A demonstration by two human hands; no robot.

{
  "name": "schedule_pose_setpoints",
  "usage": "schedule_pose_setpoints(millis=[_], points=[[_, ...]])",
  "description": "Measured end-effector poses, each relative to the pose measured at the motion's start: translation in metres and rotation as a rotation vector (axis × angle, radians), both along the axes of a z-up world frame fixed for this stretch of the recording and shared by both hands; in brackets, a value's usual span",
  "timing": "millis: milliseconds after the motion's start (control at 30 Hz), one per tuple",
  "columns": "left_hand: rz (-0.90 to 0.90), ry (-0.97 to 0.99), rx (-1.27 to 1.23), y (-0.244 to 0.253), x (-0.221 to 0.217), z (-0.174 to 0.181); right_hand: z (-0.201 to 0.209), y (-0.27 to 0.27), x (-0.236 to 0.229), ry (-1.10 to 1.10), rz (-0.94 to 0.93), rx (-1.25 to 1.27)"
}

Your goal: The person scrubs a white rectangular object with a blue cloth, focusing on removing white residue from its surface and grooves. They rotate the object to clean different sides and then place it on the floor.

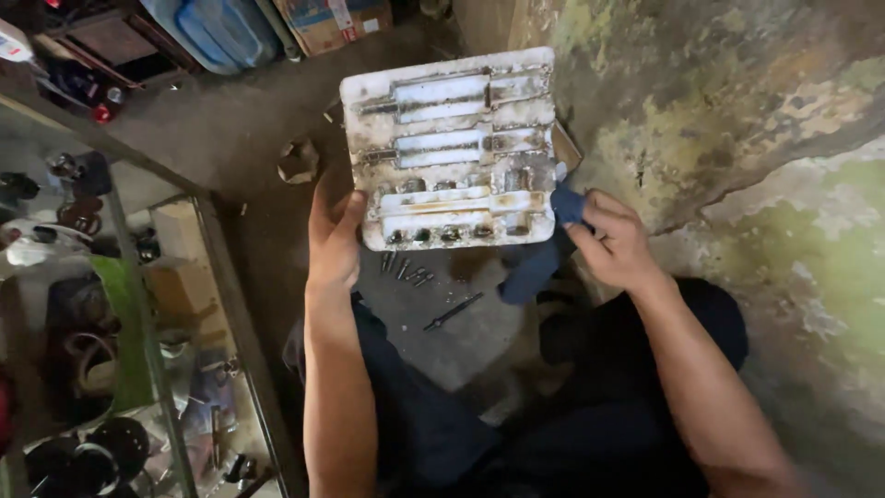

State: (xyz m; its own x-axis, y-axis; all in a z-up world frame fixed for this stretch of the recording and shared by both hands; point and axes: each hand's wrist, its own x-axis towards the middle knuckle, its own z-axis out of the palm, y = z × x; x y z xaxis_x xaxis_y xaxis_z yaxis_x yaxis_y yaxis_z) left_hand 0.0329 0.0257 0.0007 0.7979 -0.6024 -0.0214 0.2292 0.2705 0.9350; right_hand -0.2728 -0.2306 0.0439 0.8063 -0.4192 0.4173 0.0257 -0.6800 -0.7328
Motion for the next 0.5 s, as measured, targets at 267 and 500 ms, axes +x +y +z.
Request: schedule_pose_setpoints(millis=[267, 500], points=[[-0.036, 0.013, -0.111, -0.004, -0.006, -0.003, -0.002, 0.009, -0.006, -0.151, -0.07, -0.231], [0.059, 0.014, -0.045, 0.002, 0.004, -0.015, -0.02, 0.011, -0.01, -0.24, -0.13, -0.041]])
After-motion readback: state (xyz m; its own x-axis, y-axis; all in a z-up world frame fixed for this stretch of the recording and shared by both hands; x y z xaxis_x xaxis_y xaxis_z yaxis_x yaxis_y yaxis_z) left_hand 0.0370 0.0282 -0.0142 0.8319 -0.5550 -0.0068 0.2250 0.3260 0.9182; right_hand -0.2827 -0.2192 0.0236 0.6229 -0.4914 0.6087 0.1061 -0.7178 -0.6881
